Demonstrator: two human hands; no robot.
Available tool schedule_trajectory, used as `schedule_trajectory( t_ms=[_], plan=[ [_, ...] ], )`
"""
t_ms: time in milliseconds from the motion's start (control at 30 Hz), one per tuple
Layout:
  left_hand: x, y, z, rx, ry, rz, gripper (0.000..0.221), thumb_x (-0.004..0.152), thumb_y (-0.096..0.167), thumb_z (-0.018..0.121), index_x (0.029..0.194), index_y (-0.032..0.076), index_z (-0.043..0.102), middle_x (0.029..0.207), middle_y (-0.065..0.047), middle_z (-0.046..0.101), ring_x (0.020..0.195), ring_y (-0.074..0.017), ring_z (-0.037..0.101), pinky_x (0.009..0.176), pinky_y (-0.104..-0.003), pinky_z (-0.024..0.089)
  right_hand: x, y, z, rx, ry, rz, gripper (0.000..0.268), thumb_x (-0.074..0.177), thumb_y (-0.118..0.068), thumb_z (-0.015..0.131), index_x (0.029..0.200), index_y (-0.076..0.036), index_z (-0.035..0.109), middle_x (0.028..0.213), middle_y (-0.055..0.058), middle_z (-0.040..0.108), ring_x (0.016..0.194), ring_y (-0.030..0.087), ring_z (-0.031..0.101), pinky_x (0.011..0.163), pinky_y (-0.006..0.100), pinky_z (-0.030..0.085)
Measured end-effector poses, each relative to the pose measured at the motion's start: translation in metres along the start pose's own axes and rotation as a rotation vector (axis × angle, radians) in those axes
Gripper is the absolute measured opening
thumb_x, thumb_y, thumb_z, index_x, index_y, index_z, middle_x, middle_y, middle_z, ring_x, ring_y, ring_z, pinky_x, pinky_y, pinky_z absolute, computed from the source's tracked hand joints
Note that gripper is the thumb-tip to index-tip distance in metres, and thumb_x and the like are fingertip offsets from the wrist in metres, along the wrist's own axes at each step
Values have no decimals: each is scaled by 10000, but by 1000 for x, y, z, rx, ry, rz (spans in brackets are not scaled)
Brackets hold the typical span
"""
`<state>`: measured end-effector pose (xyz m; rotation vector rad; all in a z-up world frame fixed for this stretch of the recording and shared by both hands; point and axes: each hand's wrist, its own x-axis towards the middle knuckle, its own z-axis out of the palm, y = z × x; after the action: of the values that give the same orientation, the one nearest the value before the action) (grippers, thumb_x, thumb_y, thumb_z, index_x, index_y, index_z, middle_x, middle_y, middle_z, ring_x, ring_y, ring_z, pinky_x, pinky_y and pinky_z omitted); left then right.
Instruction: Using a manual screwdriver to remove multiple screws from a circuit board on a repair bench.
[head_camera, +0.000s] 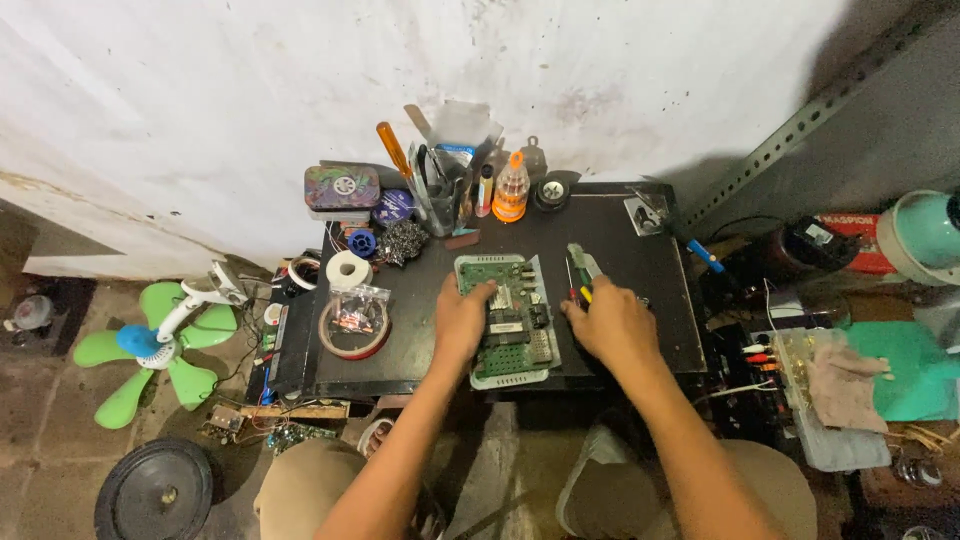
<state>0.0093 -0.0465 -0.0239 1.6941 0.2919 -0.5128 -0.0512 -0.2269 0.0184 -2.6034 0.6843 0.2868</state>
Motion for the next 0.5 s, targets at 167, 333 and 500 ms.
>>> schedule_trajectory(
  t_ms=[167, 333, 500],
  plan=[
    [3, 5, 1, 192, 31, 23, 885, 916, 456, 637, 1542, -87, 325, 1544, -341, 369, 1461, -456, 343, 1157, -595, 315, 15, 21, 4, 208, 86, -5, 429, 976, -304, 649, 1163, 80, 688, 971, 330, 719, 970, 515, 705, 795, 578, 562],
    [-19, 34, -14, 414, 65, 32, 798, 902, 490, 628, 1448, -79, 507, 1323, -318, 614, 1305, -464, 548, 1045, -586, 460, 16, 26, 0, 298, 28, 18, 381, 996, -349, 629, 1061, 6, 751, 840, 216, 719, 789, 364, 709, 665, 453, 546],
    [3, 1, -20, 396, 109, 131, 629, 902, 448, 660, 1281, -53, 692, 904, -208, 727, 978, -370, 712, 786, -501, 560, -7, -10, -15, 258, -166, -18, 316, 918, -264, 692, 1025, 24, 766, 810, 229, 722, 782, 336, 681, 678, 398, 513]
  ],
)
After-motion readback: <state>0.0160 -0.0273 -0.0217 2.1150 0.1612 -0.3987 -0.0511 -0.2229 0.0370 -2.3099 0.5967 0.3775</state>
